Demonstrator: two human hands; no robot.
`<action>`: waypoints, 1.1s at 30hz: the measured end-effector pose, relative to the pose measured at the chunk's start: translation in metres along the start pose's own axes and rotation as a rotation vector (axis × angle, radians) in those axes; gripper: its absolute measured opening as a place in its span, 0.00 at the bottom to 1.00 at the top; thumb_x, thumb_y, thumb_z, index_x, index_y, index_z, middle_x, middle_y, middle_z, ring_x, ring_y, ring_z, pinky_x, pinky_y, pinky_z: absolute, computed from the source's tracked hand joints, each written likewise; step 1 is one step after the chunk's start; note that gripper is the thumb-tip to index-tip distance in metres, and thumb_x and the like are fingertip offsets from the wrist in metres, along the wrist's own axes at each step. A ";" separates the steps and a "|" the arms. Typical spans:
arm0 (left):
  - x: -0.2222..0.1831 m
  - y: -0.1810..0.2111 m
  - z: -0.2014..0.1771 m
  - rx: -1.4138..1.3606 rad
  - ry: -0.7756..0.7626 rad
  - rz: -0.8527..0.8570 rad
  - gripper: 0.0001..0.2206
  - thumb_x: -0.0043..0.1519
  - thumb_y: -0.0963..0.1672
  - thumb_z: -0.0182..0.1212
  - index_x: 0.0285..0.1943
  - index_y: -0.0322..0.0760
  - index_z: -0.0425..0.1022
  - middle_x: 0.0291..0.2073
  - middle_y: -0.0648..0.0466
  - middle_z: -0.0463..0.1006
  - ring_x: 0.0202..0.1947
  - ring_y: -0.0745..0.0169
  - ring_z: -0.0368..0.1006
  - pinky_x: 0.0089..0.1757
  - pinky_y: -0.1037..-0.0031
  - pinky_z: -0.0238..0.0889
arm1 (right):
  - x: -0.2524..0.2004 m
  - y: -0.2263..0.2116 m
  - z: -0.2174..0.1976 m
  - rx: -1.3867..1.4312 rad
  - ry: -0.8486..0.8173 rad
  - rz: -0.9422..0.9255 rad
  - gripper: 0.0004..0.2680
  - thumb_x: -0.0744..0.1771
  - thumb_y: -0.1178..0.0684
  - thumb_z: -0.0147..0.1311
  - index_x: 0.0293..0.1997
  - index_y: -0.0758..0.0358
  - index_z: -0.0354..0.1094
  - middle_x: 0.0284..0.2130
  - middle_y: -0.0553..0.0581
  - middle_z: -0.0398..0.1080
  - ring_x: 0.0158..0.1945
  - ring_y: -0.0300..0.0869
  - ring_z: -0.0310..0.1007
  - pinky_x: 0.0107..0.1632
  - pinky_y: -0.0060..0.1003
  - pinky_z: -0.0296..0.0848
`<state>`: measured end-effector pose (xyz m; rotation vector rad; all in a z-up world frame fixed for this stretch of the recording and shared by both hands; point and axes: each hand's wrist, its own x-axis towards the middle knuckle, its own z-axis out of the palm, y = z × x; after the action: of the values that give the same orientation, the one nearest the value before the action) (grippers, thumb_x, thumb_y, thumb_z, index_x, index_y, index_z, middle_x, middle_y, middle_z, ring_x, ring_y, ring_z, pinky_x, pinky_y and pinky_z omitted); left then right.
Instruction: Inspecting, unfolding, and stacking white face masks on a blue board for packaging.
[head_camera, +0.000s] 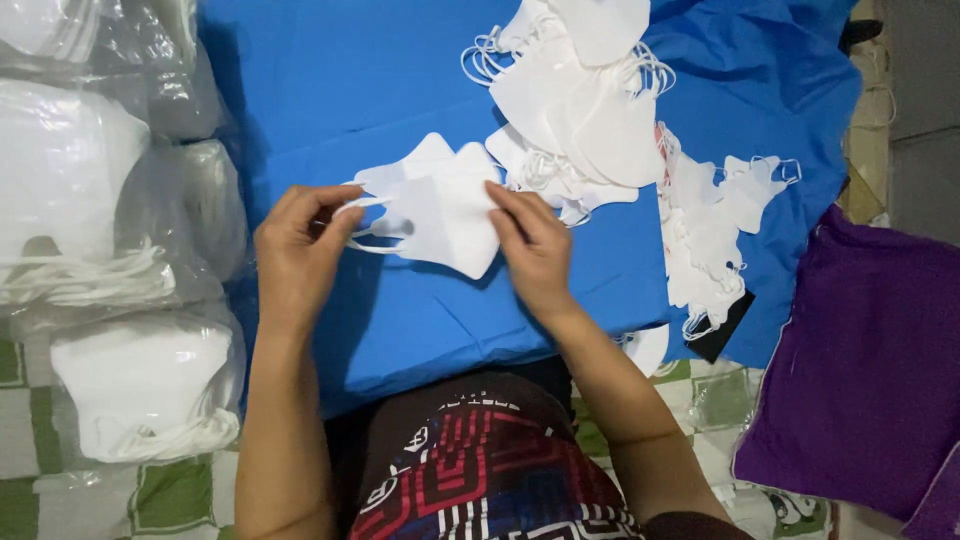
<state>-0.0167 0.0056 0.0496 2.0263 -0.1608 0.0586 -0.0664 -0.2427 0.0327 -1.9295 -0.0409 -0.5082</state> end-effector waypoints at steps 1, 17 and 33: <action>0.001 -0.005 0.000 0.001 0.000 0.000 0.10 0.61 0.38 0.74 0.50 0.42 0.86 0.32 0.52 0.78 0.33 0.63 0.74 0.35 0.76 0.72 | 0.002 0.003 0.006 0.001 0.001 0.000 0.11 0.69 0.62 0.57 0.58 0.63 0.74 0.41 0.59 0.77 0.41 0.41 0.76 0.43 0.39 0.73; 0.009 -0.035 0.015 0.358 0.097 0.147 0.09 0.64 0.36 0.70 0.52 0.32 0.82 0.38 0.51 0.70 0.40 0.52 0.74 0.38 0.71 0.73 | 0.024 0.032 0.038 -0.794 -0.196 -0.366 0.09 0.70 0.58 0.55 0.57 0.58 0.73 0.26 0.51 0.68 0.20 0.38 0.69 0.21 0.29 0.68; 0.012 -0.054 0.017 0.332 0.126 0.335 0.13 0.65 0.38 0.74 0.57 0.36 0.79 0.44 0.51 0.68 0.44 0.49 0.67 0.47 0.60 0.60 | 0.017 0.080 -0.134 -0.611 0.287 0.359 0.16 0.70 0.53 0.64 0.59 0.77 0.68 0.42 0.67 0.66 0.39 0.48 0.66 0.38 0.42 0.68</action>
<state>0.0024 0.0124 -0.0043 2.2980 -0.4332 0.4488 -0.0740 -0.3988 0.0119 -2.3581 0.7058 -0.5900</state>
